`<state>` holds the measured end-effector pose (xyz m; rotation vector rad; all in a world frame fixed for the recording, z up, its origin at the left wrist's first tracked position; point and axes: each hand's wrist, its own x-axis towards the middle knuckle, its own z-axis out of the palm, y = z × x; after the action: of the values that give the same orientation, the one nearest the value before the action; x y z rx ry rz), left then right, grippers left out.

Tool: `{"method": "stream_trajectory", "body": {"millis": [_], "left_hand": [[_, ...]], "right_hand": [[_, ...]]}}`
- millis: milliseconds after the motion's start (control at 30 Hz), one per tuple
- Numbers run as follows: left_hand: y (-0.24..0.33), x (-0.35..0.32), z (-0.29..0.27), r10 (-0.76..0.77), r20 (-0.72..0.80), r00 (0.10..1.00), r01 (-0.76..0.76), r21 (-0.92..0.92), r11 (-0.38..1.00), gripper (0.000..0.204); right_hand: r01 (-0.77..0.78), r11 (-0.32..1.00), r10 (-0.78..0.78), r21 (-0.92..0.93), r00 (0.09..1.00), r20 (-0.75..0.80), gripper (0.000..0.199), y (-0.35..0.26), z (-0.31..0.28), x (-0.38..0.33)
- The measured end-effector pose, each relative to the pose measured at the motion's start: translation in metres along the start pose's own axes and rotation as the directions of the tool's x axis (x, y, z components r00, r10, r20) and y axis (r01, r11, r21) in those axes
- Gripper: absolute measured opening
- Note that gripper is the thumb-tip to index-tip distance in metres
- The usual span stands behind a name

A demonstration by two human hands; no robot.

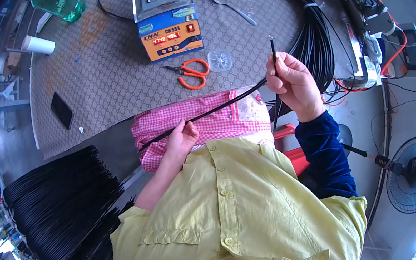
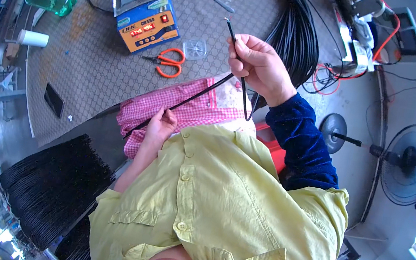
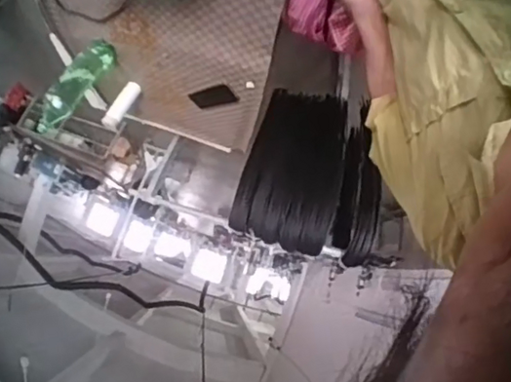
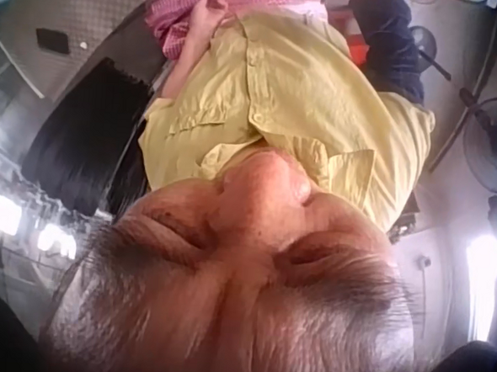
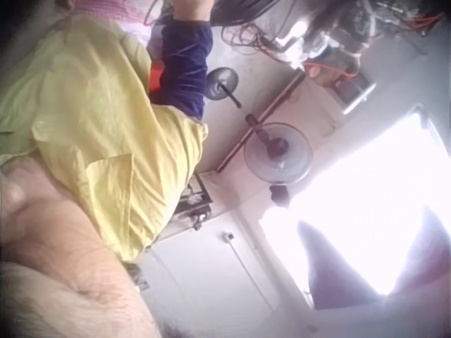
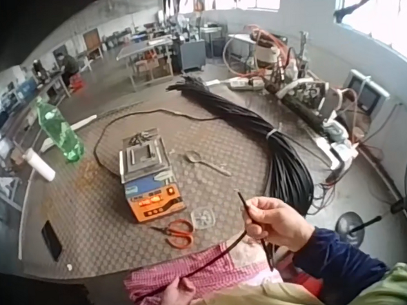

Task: The recorder terminates electrical cables using a benchtop machine and prepares them for assembly.

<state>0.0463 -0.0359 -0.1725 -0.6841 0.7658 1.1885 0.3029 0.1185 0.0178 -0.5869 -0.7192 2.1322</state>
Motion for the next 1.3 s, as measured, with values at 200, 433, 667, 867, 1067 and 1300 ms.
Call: {"method": "stream_trajectory", "body": {"millis": [200, 433, 667, 867, 1067, 1300], "left_hand": [[-0.010, -0.026, 0.002, 0.197, 0.014, 0.980, -0.194, 0.253, 0.948, 0.025], [-0.026, -0.074, 0.028, 0.566, 0.115, 0.816, -0.457, 0.727, 0.512, 0.017], [-0.042, -0.086, 0.080, 0.572, 0.615, 0.543, -0.724, 0.688, -0.052, 0.016], [-0.071, -0.061, 0.098, 0.373, 0.763, 0.528, -0.612, 0.646, -0.456, 0.019], [-0.066, -0.071, 0.110, 0.238, 0.699, 0.674, -0.594, 0.705, -0.388, 0.020], [-0.019, -0.117, 0.130, 0.526, 0.582, 0.620, -0.780, 0.534, 0.327, 0.019]], "right_hand": [[-0.242, 0.853, 0.191, -0.463, 0.969, -0.154, 0.017, -0.019, -0.027, -0.029], [-0.377, -0.143, 0.409, -0.915, 0.819, -0.402, 0.022, 0.032, -0.184, -0.118], [0.005, -0.556, 0.355, -0.831, 0.905, -0.232, 0.009, 0.071, -0.197, -0.126], [0.213, 0.097, -0.102, -0.972, 0.974, 0.204, 0.022, 0.047, 0.017, 0.002], [0.032, 0.786, -0.013, -0.617, 0.999, 0.035, 0.015, 0.085, 0.064, 0.049], [-0.129, 0.908, 0.116, -0.399, 0.992, -0.056, 0.009, 0.094, 0.058, 0.045]]}}
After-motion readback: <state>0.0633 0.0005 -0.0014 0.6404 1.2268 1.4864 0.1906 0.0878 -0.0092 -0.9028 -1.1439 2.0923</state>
